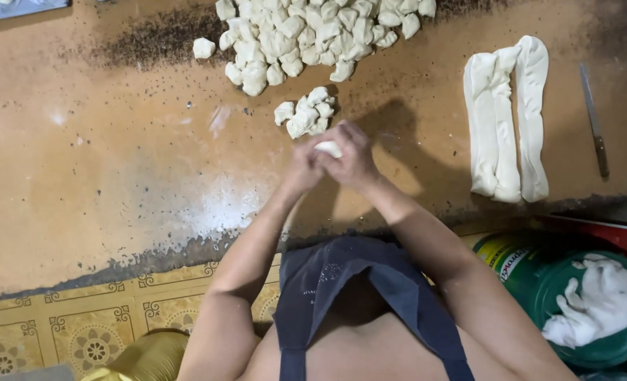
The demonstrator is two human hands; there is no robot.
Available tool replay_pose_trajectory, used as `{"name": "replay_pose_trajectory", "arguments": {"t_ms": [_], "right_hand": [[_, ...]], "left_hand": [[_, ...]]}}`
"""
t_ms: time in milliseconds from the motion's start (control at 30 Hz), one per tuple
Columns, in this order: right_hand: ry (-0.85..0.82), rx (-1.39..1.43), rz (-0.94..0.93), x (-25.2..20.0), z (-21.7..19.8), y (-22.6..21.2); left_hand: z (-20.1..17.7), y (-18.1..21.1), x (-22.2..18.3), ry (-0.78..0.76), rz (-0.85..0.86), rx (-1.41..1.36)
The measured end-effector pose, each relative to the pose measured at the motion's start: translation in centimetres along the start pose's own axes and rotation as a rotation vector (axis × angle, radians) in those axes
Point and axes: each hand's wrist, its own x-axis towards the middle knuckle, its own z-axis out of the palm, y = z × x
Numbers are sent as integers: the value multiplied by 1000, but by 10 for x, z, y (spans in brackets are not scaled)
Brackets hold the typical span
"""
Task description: A person in a bakery uses a knife to cut a large slab of dough into strips and then quickly pinches off small, uniform pieces of dough, adding them to a large pile on the workbench.
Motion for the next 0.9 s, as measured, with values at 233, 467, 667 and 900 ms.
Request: {"name": "replay_pose_trajectory", "arguments": {"t_ms": [233,467,667,900], "right_hand": [[-274,-284,508,-25,-19,50],[-220,144,35,26,-30,-45],[-33,145,-39,30,-20,-24],[-180,-269,179,-42,9,88]], "left_hand": [[-5,91,-33,-311,294,310],[-50,108,-5,-251,143,199],[-11,41,3,135,185,-277],[9,81,-36,-255,257,583]]}}
